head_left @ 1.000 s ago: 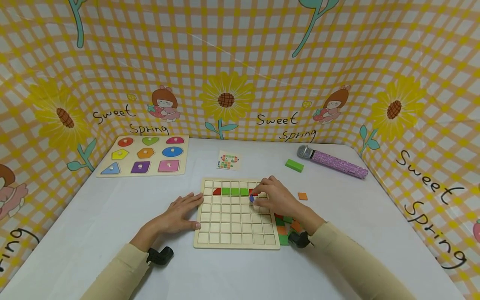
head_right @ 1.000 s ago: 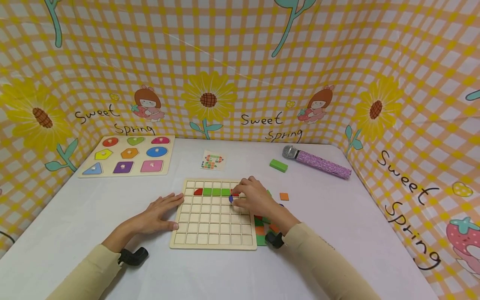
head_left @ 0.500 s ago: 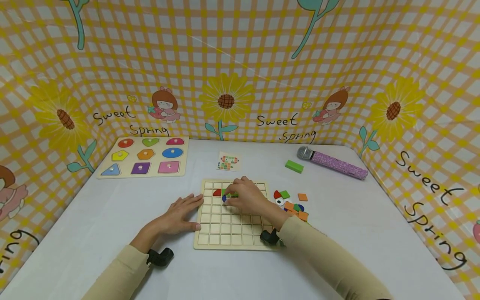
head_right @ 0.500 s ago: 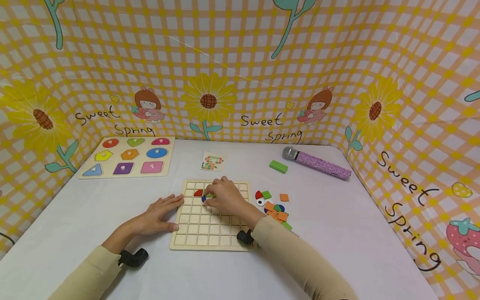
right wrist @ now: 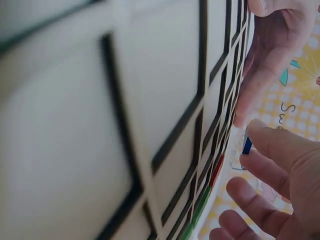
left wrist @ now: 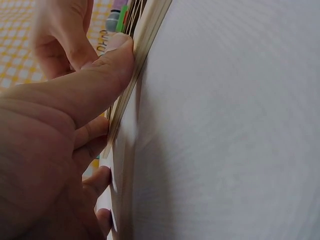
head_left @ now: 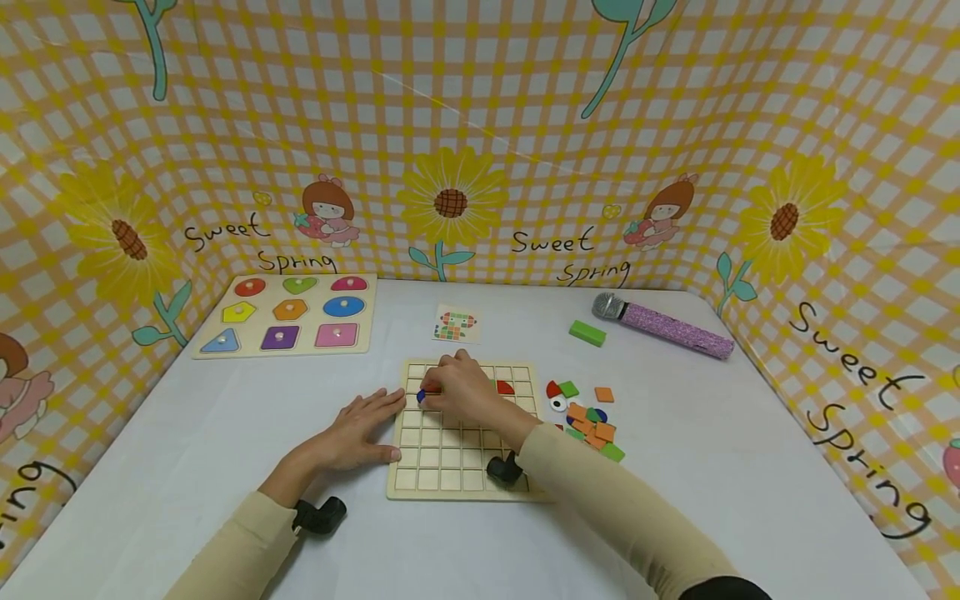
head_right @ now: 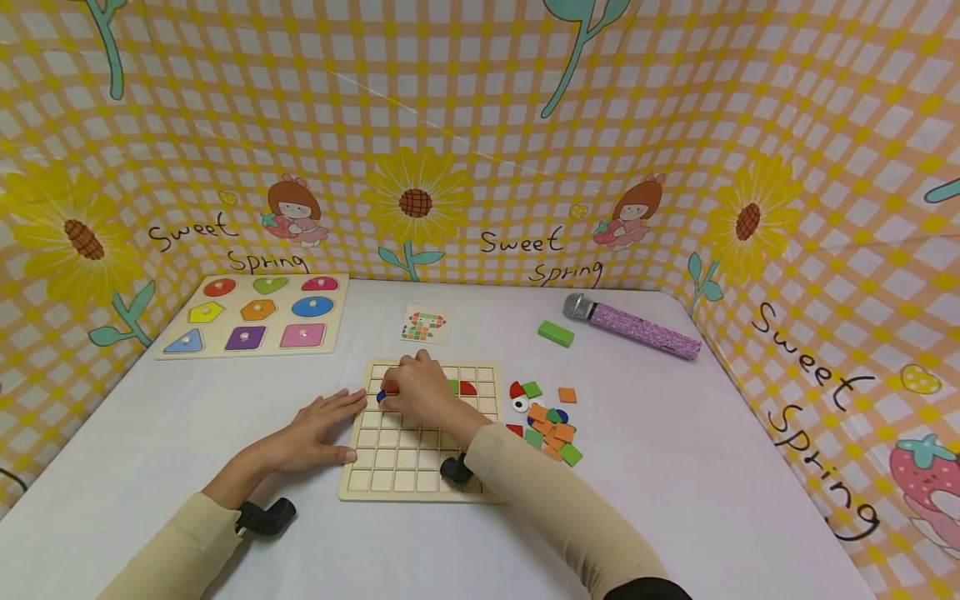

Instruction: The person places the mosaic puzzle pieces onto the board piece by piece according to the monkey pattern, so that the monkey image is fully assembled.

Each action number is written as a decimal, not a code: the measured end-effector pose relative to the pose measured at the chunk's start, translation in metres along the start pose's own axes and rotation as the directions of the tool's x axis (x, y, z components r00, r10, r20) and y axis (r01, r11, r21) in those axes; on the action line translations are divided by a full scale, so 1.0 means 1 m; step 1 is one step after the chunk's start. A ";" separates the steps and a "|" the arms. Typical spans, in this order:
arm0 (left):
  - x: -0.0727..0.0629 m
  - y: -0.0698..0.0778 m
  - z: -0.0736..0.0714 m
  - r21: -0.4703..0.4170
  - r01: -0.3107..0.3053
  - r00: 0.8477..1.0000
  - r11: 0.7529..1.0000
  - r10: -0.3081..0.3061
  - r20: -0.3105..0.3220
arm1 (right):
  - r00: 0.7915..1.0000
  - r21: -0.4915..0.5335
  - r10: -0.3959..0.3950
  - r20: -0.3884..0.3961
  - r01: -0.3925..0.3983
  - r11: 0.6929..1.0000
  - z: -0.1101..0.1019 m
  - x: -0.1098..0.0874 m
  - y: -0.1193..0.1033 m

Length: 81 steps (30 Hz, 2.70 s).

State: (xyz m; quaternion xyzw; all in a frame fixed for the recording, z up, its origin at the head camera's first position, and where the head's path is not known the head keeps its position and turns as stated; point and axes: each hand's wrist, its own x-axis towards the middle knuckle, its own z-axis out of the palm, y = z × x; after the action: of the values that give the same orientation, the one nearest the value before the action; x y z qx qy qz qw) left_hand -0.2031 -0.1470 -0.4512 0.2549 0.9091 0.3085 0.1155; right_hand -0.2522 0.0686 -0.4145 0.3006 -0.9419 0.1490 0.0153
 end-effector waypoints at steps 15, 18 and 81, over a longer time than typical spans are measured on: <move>0.000 0.000 -0.001 0.018 0.001 1.000 1.000 -0.001 0.004 | 1.000 0.022 0.007 -0.004 -0.006 1.000 0.009 0.005 0.003; 0.000 0.000 -0.001 0.017 0.000 1.000 1.000 -0.001 0.006 | 1.000 0.021 0.001 -0.001 -0.001 1.000 0.011 0.005 0.004; 0.000 0.002 0.000 0.013 0.000 1.000 1.000 0.000 -0.009 | 0.987 0.150 0.138 -0.085 -0.124 0.981 -0.053 -0.082 0.088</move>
State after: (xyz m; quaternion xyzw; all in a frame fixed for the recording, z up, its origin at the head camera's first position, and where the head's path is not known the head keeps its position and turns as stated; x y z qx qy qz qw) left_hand -0.2024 -0.1462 -0.4501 0.2544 0.9116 0.3038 0.1100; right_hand -0.2387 0.1979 -0.3973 0.2307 -0.9447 0.2315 0.0285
